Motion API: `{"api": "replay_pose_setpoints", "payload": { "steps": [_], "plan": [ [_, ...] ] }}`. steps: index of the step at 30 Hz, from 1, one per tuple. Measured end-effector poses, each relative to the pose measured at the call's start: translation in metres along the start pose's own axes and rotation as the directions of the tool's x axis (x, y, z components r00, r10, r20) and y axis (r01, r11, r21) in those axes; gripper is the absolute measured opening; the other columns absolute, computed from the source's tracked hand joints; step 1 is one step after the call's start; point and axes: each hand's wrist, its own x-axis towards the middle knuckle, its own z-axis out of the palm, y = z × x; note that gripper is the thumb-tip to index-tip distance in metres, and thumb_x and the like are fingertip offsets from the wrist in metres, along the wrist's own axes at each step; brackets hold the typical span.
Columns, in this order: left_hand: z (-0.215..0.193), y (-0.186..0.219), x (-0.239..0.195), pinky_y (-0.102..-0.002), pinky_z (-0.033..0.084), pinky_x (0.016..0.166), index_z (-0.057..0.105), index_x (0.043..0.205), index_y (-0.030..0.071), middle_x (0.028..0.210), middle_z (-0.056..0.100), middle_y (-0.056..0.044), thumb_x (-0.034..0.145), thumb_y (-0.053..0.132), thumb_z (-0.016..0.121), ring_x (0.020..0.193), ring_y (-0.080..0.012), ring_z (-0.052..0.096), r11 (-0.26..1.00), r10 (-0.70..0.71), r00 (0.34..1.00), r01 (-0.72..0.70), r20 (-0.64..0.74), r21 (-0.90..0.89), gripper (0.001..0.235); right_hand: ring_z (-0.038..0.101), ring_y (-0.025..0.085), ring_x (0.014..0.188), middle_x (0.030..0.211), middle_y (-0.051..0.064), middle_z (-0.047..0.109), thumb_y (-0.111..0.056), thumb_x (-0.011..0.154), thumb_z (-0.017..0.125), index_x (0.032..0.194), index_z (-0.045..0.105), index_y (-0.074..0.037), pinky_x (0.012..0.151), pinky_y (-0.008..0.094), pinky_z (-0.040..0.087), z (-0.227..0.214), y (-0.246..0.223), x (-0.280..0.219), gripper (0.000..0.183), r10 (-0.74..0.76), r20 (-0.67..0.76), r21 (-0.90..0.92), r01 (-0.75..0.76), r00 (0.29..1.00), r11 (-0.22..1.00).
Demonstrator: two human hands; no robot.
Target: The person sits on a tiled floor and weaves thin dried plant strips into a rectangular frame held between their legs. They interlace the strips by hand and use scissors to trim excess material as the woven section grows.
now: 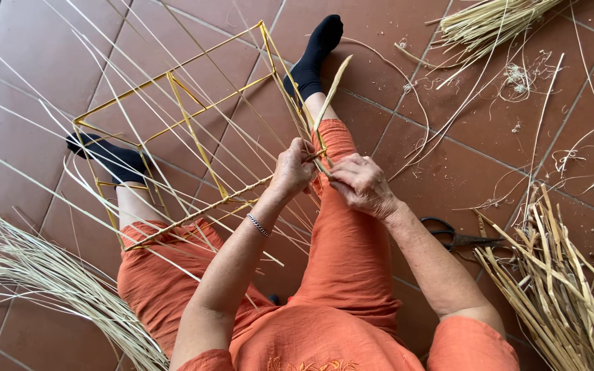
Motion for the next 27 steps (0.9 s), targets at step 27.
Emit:
{"api": "replay_pose_setpoints", "payload": {
  "steps": [27],
  "plan": [
    [0.004,-0.017,0.015,-0.03,0.056,0.035,0.058,0.102,0.0,0.087,0.075,-0.013,0.095,0.004,0.065,0.046,-0.0171,0.067,0.968,-0.05,0.999,0.048,-0.002,-0.246,0.011,0.071,0.024,0.076,0.081,0.013,0.072,-0.016,0.099,0.073,0.1,0.073,-0.005,0.071,0.038,0.057,0.01,-0.028,-0.024,0.011,0.26,0.264,0.011,-0.272,0.929,0.962]
  ]
}}
